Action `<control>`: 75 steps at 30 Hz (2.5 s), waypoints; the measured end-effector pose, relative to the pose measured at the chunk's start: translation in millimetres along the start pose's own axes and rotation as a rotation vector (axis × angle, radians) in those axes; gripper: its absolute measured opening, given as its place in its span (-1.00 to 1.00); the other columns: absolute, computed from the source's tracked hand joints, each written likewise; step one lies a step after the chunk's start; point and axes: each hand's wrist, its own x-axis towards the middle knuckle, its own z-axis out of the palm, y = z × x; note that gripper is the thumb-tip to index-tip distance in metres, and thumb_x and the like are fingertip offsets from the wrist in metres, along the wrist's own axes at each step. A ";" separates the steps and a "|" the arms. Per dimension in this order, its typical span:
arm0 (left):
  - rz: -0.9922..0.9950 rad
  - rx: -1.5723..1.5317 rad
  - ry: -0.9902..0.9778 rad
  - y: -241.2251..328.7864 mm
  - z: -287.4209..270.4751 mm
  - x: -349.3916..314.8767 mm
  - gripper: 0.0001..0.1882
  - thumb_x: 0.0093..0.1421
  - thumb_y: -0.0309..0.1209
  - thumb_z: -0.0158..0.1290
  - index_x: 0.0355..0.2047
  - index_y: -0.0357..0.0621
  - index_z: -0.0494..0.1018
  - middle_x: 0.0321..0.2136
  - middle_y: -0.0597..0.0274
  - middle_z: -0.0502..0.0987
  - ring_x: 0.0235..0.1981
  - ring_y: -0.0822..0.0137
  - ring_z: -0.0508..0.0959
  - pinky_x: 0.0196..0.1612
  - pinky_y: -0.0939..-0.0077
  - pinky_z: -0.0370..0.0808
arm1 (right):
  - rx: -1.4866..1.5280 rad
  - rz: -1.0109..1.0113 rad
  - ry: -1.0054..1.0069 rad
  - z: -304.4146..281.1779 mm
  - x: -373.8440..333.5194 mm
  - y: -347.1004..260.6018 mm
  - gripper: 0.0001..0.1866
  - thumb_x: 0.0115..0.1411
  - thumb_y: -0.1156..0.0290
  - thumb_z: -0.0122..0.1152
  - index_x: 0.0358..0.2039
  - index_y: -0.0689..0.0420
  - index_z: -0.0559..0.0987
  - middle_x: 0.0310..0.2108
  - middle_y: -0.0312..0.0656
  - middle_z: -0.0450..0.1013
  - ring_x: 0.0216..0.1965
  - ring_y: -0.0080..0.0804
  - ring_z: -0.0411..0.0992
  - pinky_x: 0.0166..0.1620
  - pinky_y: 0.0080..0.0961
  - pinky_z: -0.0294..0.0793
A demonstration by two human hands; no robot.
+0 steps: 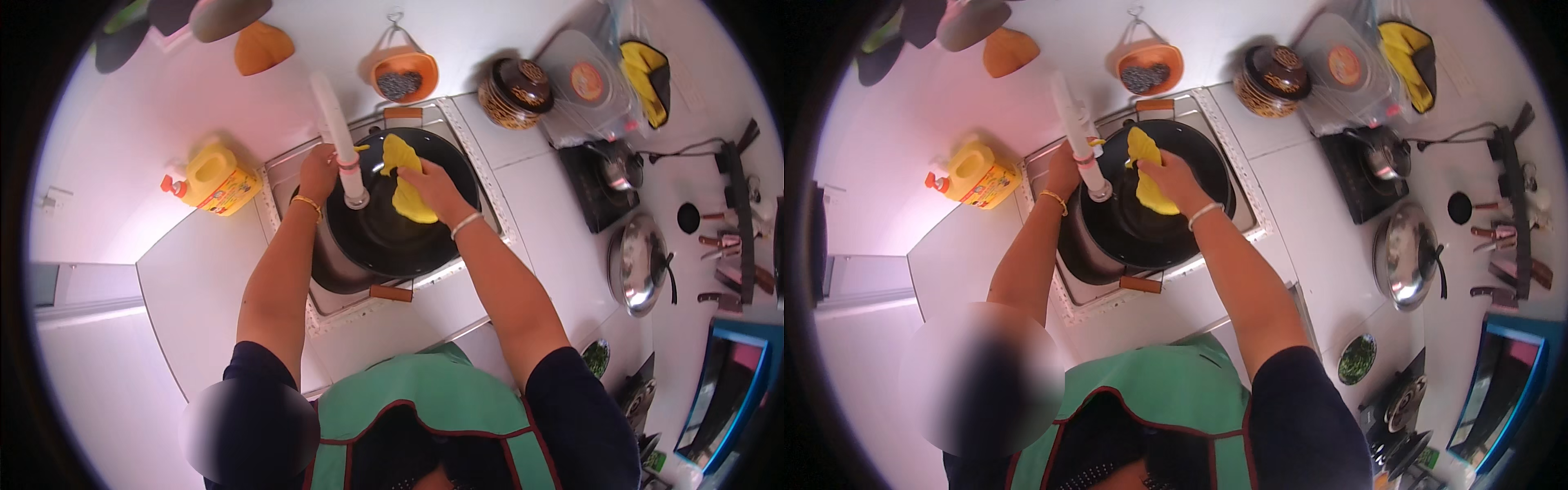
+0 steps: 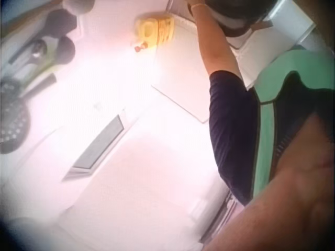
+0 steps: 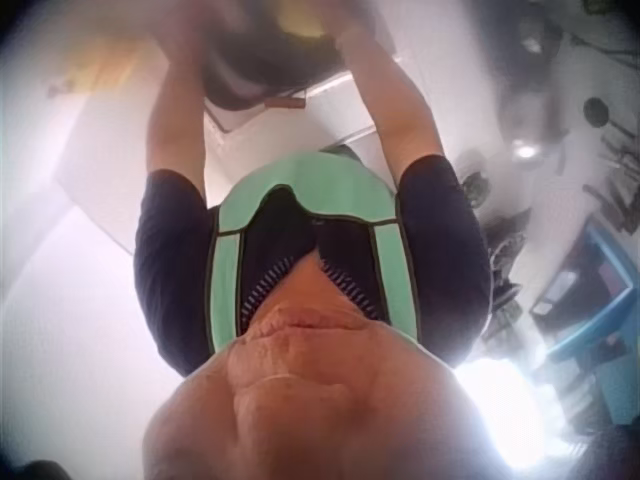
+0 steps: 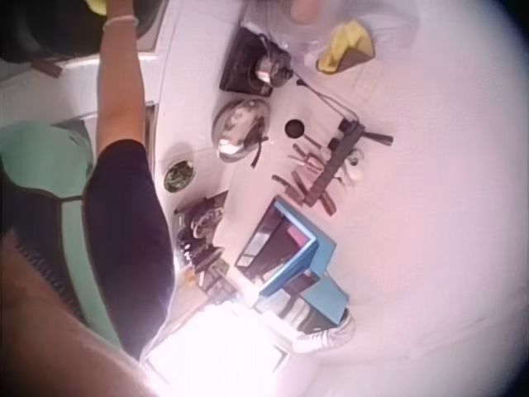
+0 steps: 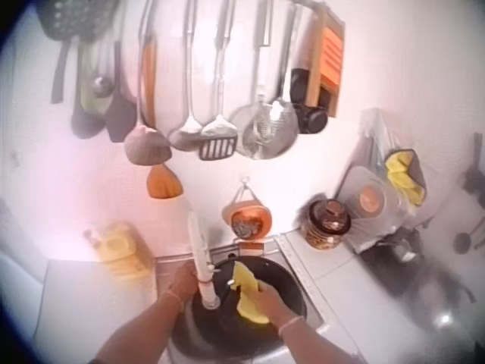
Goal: The person washes a wok and a small plastic basket in a sink using a cloth, then places the wok onto a stove, turns on a range hood, and wipes the kitchen counter with the cloth.
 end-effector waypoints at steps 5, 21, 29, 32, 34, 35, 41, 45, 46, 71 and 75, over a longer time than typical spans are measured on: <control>-0.193 -0.154 -0.117 19.7 2.9 3.2 -0.82 0.07 -0.36 0.08 -0.32 -0.13 0.52 -0.39 0.05 0.54 -0.34 0.08 0.55 -0.26 0.32 0.46 | -0.553 -0.315 -0.041 18.6 78.3 -14.5 -0.58 -0.02 0.24 0.28 -0.21 0.26 0.51 -0.37 -0.12 0.50 -0.35 -0.39 0.48 -0.26 -0.47 0.44; -0.461 -0.455 0.177 35.1 -17.9 -59.2 -0.84 0.19 -0.44 -0.02 -0.30 -0.27 0.48 -0.47 0.23 0.54 -0.43 0.43 0.51 -0.35 0.58 0.44 | -0.419 -0.171 -0.103 -29.5 39.9 -32.3 -0.66 0.05 0.37 0.21 -0.17 0.23 0.46 -0.38 -0.19 0.46 -0.30 -0.51 0.43 -0.20 -0.54 0.40; -0.252 -0.579 -0.479 174.9 97.1 -134.9 -0.82 0.12 -0.47 0.04 -0.24 -0.20 0.48 -0.30 0.10 0.50 -0.37 0.32 0.53 -0.29 0.56 0.46 | -0.337 -0.085 0.436 -172.2 -68.5 -27.3 -0.68 0.15 0.36 0.13 -0.11 0.22 0.41 -0.27 -0.19 0.44 -0.25 -0.47 0.39 -0.14 -0.53 0.38; -0.125 -0.493 -0.295 185.6 128.0 -88.3 -0.80 0.10 -0.48 0.05 -0.23 -0.19 0.48 -0.30 0.09 0.49 -0.37 0.29 0.53 -0.30 0.56 0.46 | -0.727 -0.042 0.488 -244.8 -78.7 10.8 -0.54 0.17 0.23 0.09 0.00 0.23 0.35 -0.13 0.01 0.39 -0.12 -0.21 0.38 -0.07 -0.42 0.37; -0.121 -0.505 -0.233 182.0 151.2 -71.2 -0.80 0.10 -0.50 0.04 -0.22 -0.17 0.48 -0.29 0.10 0.49 -0.39 0.29 0.52 -0.31 0.57 0.45 | -0.892 0.021 0.572 -290.6 -64.9 75.9 -0.47 0.19 0.16 0.03 0.07 0.24 0.28 -0.03 0.08 0.31 0.00 -0.07 0.28 0.05 -0.36 0.26; -0.186 -0.516 -0.235 180.1 156.8 -66.7 -0.80 0.11 -0.51 0.03 -0.22 -0.17 0.48 -0.29 0.11 0.49 -0.39 0.31 0.52 -0.31 0.57 0.45 | -1.117 0.063 0.626 -298.5 -53.4 102.7 -0.40 0.20 0.13 -0.01 0.13 0.24 0.20 0.06 0.15 0.20 0.10 0.05 0.14 0.15 -0.29 0.12; -0.475 -0.471 -0.303 174.6 170.0 -71.3 -0.81 0.14 -0.52 0.01 -0.21 -0.21 0.48 -0.33 0.14 0.50 -0.38 0.38 0.51 -0.30 0.58 0.43 | -1.338 -0.185 0.328 -227.5 76.8 91.1 -0.33 0.14 0.16 0.03 0.19 0.21 0.13 0.14 0.15 0.13 0.19 0.08 0.05 0.23 -0.15 -0.02; -0.574 -0.501 -0.265 166.0 179.2 -61.5 -0.81 0.14 -0.54 -0.01 -0.22 -0.22 0.48 -0.33 0.12 0.50 -0.33 0.35 0.53 -0.26 0.60 0.44 | -1.375 -0.291 0.473 -218.7 192.1 69.7 -0.38 0.17 0.20 -0.03 0.18 0.22 0.13 0.13 0.22 0.12 0.16 0.12 0.10 0.21 -0.11 0.01; -0.575 -0.496 -0.263 164.7 179.0 -55.0 -0.81 0.14 -0.54 -0.01 -0.22 -0.22 0.48 -0.33 0.12 0.50 -0.33 0.35 0.53 -0.26 0.60 0.44 | -1.189 -0.172 0.448 -215.3 212.8 54.1 -0.39 0.17 0.21 -0.04 0.18 0.21 0.14 0.13 0.21 0.12 0.17 0.10 0.09 0.20 -0.11 0.04; -0.012 -0.247 -0.247 185.9 81.3 -214.8 -0.78 0.04 -0.56 0.01 -0.25 -0.20 0.45 -0.21 0.01 0.48 -0.15 0.02 0.46 -0.07 0.33 0.39 | -1.347 0.056 0.486 -133.2 -196.6 189.9 -0.36 0.21 0.15 -0.09 0.23 0.17 0.08 0.21 0.04 0.04 0.29 -0.08 -0.10 0.29 -0.15 -0.18; -0.117 -0.260 -0.268 173.5 18.8 -283.2 -0.82 0.06 -0.55 -0.01 -0.28 -0.20 0.46 -0.26 0.03 0.50 -0.18 0.04 0.48 -0.12 0.34 0.42 | -1.515 -0.103 0.201 -22.3 -235.7 214.6 -0.35 0.16 0.10 -0.04 0.19 0.15 0.17 0.15 0.00 0.13 0.26 -0.08 -0.03 0.27 -0.14 -0.14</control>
